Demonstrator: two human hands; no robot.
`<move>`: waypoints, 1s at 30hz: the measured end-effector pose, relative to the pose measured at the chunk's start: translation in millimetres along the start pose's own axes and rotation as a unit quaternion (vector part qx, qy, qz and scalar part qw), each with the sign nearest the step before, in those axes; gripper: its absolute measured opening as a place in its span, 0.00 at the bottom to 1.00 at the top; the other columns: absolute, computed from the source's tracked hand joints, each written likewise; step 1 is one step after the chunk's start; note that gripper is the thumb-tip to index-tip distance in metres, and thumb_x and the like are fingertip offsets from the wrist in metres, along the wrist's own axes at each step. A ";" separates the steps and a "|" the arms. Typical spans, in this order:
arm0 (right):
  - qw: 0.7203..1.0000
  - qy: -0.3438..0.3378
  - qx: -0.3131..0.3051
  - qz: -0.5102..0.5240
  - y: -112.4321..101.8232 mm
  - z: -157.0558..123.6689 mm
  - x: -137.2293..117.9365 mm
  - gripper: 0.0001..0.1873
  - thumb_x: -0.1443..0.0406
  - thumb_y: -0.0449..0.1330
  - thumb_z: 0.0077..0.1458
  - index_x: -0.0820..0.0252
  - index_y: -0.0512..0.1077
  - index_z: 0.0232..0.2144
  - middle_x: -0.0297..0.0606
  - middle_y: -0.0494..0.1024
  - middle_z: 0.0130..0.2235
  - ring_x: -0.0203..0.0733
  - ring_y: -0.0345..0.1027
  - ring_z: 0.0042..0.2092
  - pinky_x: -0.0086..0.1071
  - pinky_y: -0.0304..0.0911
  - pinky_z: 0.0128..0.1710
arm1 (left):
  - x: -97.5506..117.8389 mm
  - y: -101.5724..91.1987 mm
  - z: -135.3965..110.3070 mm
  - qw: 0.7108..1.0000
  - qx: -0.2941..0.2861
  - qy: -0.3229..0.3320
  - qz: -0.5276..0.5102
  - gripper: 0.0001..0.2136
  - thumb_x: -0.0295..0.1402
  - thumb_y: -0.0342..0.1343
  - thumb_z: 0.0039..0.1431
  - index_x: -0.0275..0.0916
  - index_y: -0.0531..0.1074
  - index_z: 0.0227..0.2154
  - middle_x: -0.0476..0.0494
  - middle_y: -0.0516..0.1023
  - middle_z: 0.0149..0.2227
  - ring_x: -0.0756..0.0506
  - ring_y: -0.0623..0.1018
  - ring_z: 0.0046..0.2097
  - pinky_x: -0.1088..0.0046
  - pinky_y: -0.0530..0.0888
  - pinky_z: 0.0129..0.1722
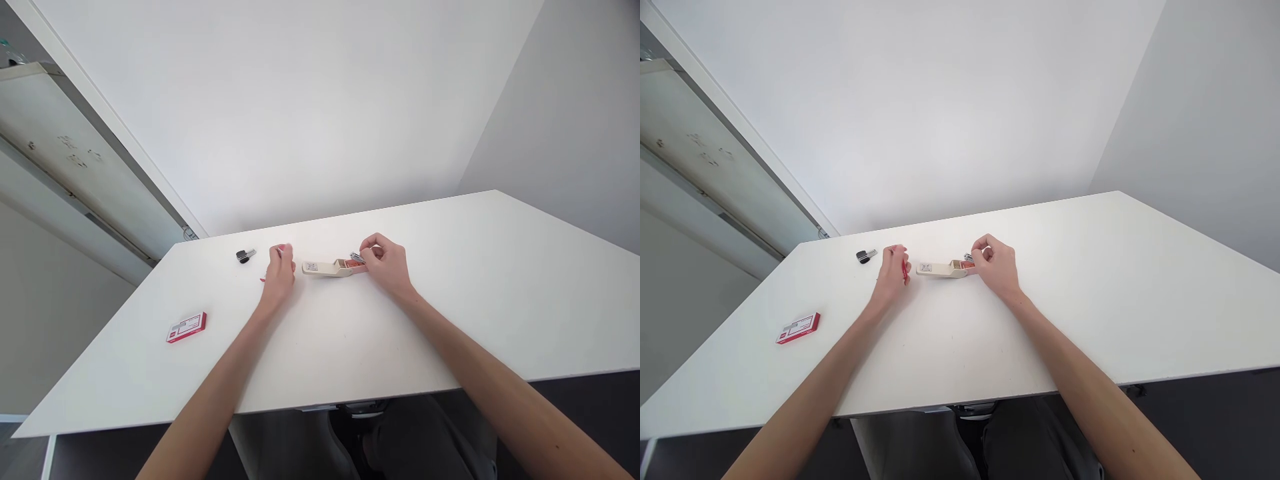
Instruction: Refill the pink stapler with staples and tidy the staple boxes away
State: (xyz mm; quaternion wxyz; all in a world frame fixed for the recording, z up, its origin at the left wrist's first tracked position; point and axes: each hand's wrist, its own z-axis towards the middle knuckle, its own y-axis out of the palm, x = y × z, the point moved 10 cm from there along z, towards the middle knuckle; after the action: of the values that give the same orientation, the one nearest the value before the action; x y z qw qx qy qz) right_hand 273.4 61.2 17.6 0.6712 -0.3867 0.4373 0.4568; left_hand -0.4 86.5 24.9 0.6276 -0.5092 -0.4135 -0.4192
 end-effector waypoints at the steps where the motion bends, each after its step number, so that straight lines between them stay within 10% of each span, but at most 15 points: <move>1: 1.000 -0.002 0.002 -0.002 -0.5 0.1 -0.2 0.02 0.64 0.58 0.51 0.54 0.70 0.27 0.29 0.66 0.22 0.36 0.65 0.23 0.29 0.55 0.24 | 5.0 -1.8 -2.3 0.995 0.019 0.037 0.096 0.20 0.58 0.48 0.68 0.45 0.65 0.40 0.50 0.69 0.29 0.45 0.71 0.30 0.68 0.67 0.30; 9: 0.999 -0.016 0.011 -0.028 -2.9 1.1 0.2 0.03 0.65 0.56 0.50 0.54 0.70 0.27 0.26 0.64 0.20 0.34 0.57 0.21 0.29 0.54 0.24 | 21.7 -6.3 -4.9 0.869 0.103 0.204 0.438 0.18 0.50 0.51 0.70 0.40 0.74 0.40 0.35 0.77 0.43 0.33 0.73 0.51 0.53 0.67 0.56; 23: 0.986 -0.005 0.142 -0.087 -39.0 7.4 13.0 0.04 0.65 0.55 0.53 0.54 0.70 0.29 0.33 0.76 0.30 0.40 0.68 0.32 0.35 0.64 0.36 | -12.9 -40.3 10.7 0.861 0.102 0.106 0.487 0.25 0.48 0.53 0.68 0.35 0.72 0.58 0.28 0.73 0.61 0.27 0.68 0.63 0.46 0.63 0.64; 30: 0.985 -0.001 0.154 -0.078 -43.2 10.4 17.5 0.05 0.65 0.54 0.55 0.54 0.70 0.30 0.34 0.77 0.31 0.42 0.68 0.33 0.36 0.65 0.37 | 4.7 -95.9 -48.5 0.803 0.146 0.177 0.550 0.29 0.49 0.46 0.70 0.33 0.66 0.64 0.26 0.61 0.69 0.28 0.54 0.73 0.42 0.45 0.72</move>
State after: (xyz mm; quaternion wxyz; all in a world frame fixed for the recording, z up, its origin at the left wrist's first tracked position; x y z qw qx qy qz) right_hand 320.5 63.3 9.7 0.7567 -0.3115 0.4703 0.3304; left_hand -85.4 25.8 50.7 0.8820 -0.4707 -0.0021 -0.0211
